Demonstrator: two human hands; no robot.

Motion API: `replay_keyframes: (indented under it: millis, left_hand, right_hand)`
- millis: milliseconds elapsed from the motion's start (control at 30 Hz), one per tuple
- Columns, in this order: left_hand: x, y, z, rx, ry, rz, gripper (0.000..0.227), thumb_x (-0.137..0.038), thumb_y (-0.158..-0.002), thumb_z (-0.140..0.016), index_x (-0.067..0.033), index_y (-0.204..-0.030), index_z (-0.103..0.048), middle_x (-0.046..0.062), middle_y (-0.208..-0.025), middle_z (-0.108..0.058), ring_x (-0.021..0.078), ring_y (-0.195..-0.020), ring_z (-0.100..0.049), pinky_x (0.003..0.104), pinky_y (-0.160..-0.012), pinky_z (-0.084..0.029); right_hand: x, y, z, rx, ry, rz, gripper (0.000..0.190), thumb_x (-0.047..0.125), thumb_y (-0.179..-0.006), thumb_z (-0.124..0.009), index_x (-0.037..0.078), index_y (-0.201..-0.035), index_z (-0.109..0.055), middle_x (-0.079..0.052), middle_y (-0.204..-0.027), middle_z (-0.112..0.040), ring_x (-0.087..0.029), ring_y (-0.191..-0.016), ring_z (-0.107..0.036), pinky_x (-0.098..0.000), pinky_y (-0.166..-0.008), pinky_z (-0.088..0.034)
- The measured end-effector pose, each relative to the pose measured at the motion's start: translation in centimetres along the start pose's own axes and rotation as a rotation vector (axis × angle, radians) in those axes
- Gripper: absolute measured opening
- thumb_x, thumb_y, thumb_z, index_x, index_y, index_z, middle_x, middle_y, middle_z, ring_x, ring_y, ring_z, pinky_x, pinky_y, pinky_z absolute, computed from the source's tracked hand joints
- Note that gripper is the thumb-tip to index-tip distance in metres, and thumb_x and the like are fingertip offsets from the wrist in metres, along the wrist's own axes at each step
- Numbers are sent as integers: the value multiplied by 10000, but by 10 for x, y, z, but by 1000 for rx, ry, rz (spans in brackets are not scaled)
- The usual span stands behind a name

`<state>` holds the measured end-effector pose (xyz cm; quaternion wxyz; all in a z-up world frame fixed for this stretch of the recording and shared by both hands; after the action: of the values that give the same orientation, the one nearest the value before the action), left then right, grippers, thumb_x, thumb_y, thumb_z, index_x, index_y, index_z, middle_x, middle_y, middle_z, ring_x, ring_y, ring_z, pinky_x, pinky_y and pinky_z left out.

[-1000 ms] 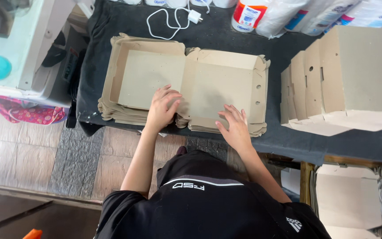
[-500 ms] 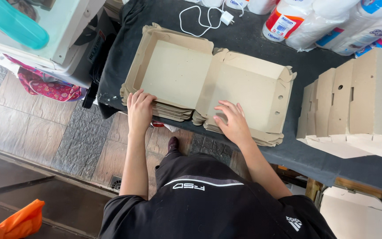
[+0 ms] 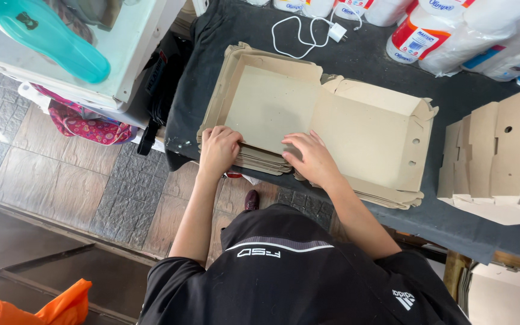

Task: The person assembles cardboard boxes by hand, picking up flat cardboard pieces one at a time and folding the sides and flaps to form open boxes.

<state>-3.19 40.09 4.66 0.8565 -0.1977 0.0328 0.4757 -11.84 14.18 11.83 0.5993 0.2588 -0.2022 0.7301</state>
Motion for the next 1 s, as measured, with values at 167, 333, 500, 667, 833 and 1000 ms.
replay_keyframes:
  millis: [167,333,500,667,833,1000]
  left_hand:
    - [7,-6,19,50,48,-133,160,-124,-928,-592,-273,-941,-651,-82,-930,-629,127,-1056,-614,331,-952,-427]
    - [15,-12,33,94,108,-208,210,-57,-964,-543,-234,-972,-656,-43,-938,-589,154,-1001,-616,309,-930,-412]
    - [21,-13,40,94,171,-256,191,-69,-996,-509,-228,-980,-615,-41,-922,-605,148,-1046,-613,295,-913,-407]
    - [28,-12,27,109,160,-296,180,-120,-1018,-488,-238,-996,-622,-47,-933,-610,137,-1078,-601,309,-946,-380]
    - [26,-13,18,117,108,-330,179,-122,-1020,-487,-237,-1009,-624,-49,-934,-608,135,-1092,-583,331,-963,-351]
    - [17,-16,14,147,53,-324,129,-142,-994,-522,-204,-977,-634,-1,-911,-601,202,-1084,-601,604,-1186,-183]
  right_hand:
    - [25,-31,-6,193,43,11,365,363,-1029,-564,168,-1333,-614,-102,-1331,-646,-338,-1299,-590,-585,-1225,-268]
    - [49,-53,-8,279,10,26,364,339,-1025,-551,128,-1316,-614,-148,-1290,-663,-374,-1261,-606,-576,-1164,-380]
    - [51,-79,-12,380,27,8,365,316,-1070,-449,125,-1347,-592,-162,-1296,-655,-379,-1240,-612,-526,-1044,-487]
    - [52,-95,-20,412,128,-15,387,340,-1050,-488,131,-1360,-588,-148,-1318,-649,-367,-1257,-607,-518,-1050,-496]
    - [49,-100,-30,426,170,-20,441,386,-1030,-522,131,-1387,-574,-136,-1354,-633,-367,-1274,-591,-520,-1056,-496]
    - [35,-101,-43,398,183,-4,453,412,-1032,-522,127,-1380,-579,-122,-1367,-619,-358,-1276,-576,-471,-1052,-500]
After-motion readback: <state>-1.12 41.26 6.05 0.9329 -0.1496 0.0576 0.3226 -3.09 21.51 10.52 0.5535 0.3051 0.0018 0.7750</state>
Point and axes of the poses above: each hand's wrist, its own y-axis away from the middle knuckle, its own z-axis out of the back of the hand, x = y × z, the point moved 2 cm from there along -y, towards the middle knuckle
